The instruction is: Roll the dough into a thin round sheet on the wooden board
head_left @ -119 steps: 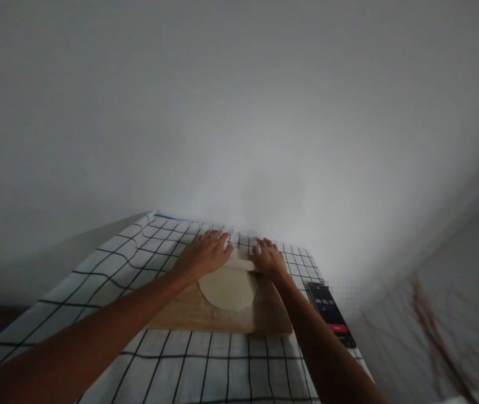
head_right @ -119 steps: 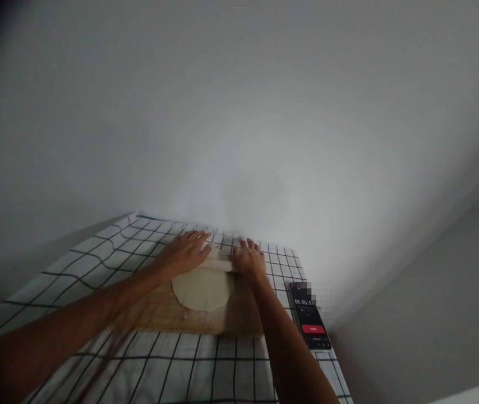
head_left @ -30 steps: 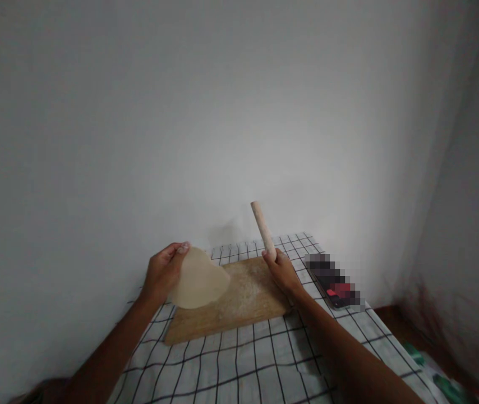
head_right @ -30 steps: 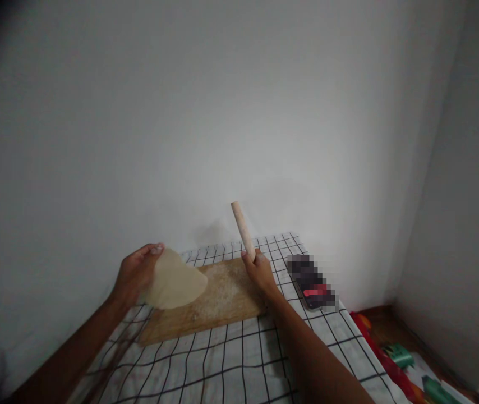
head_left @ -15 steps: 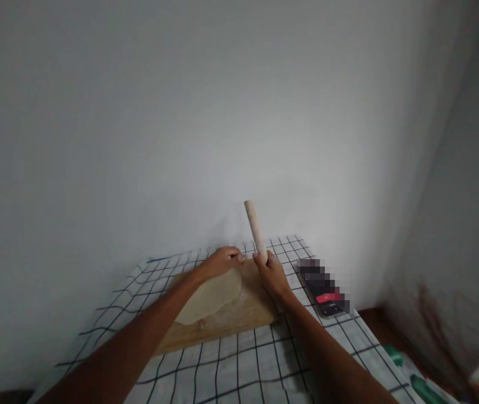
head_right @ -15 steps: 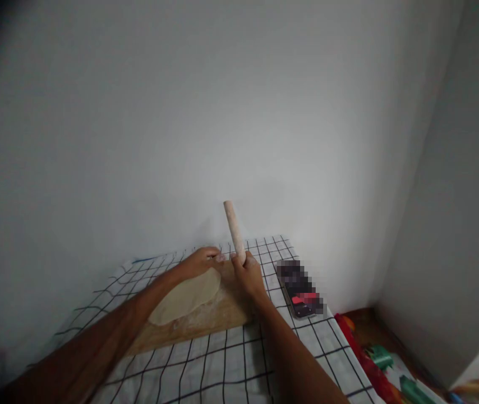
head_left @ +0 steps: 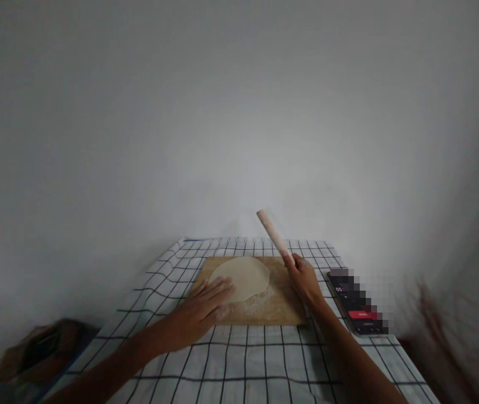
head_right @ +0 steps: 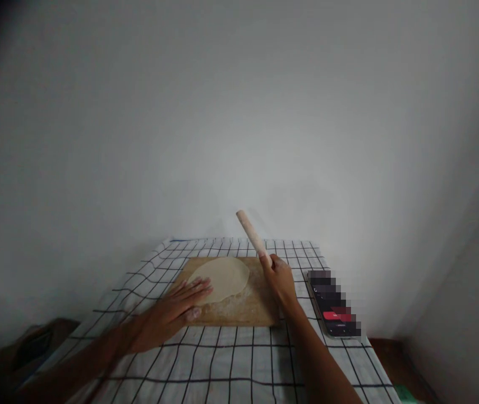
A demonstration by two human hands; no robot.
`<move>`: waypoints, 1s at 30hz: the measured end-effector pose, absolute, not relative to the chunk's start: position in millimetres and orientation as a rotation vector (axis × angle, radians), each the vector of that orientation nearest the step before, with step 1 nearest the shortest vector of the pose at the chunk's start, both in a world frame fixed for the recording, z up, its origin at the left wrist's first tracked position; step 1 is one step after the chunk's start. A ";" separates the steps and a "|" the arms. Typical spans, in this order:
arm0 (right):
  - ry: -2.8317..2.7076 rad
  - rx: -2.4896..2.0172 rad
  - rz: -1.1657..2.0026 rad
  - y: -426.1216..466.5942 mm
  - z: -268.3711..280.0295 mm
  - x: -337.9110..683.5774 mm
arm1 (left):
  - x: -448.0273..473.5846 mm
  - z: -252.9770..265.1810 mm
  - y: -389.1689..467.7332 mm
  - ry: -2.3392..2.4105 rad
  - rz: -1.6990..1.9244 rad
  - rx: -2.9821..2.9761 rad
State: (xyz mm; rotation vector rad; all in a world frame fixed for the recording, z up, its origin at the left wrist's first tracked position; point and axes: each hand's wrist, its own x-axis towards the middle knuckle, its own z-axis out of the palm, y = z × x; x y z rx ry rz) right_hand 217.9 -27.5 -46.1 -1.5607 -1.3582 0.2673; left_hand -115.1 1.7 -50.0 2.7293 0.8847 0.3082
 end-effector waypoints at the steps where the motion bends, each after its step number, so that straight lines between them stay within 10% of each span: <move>1: -1.409 -1.599 0.223 -30.2 -45.1 217.5 | -121.8 -45.7 -6.8 0.870 0.324 2.675; 10: -1.871 -1.889 -0.200 -52.4 -22.7 174.4 | -119.7 -13.4 27.6 1.042 0.935 2.509; 30: -2.058 -1.933 -0.238 45.9 -23.9 205.7 | -8.8 -48.6 132.2 1.204 0.915 2.646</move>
